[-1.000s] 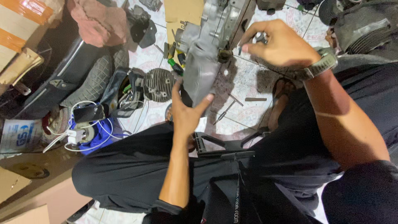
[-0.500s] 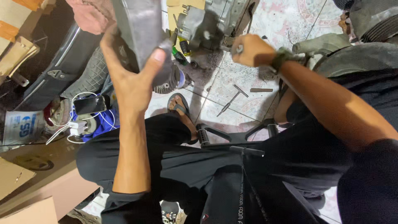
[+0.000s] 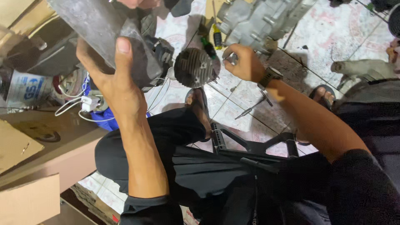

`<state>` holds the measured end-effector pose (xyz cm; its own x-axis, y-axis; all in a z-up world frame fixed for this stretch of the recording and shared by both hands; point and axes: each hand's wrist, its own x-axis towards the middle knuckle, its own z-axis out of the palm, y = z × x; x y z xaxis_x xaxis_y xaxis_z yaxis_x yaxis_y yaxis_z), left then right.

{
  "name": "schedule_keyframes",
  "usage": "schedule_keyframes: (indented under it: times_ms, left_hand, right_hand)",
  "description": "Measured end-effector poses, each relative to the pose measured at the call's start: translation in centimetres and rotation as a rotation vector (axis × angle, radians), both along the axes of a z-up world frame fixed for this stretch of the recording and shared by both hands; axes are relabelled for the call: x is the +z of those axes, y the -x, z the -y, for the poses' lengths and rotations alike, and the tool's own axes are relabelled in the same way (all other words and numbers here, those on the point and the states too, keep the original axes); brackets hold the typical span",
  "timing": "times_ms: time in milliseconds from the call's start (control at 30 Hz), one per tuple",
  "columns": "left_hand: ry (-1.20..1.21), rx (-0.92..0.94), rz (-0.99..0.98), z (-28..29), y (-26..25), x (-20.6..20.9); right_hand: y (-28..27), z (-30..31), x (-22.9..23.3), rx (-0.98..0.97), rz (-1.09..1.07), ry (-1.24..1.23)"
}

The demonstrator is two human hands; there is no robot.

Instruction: The person cleans a metallic engine part using a wrench and a screwdriver. They scrape the inside and outside surfaces of the part, then dip the screwdriver into a small container of liquid and apply it to the part.

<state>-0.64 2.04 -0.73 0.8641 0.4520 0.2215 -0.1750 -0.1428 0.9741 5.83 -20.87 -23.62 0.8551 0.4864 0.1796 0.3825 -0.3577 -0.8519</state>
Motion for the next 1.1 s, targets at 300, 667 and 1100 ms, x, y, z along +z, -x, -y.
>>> schedule_keyframes:
  times_ms: [300, 667, 1100]
  left_hand:
    - [0.118, 0.179, -0.076, -2.1, 1.5, -0.5]
    - [-0.131, 0.312, -0.043, -4.3, 2.5, 0.3]
    - [-0.065, 0.371, -0.071, -5.1, 2.9, 1.5]
  right_hand:
    - [0.9, -1.2, -1.3, -0.105, 0.012, -0.004]
    - [-0.3, -10.4, 5.2, 0.207, 0.250, 0.829]
    - [-1.3, -13.1, 2.9, 0.347, 0.197, 0.944]
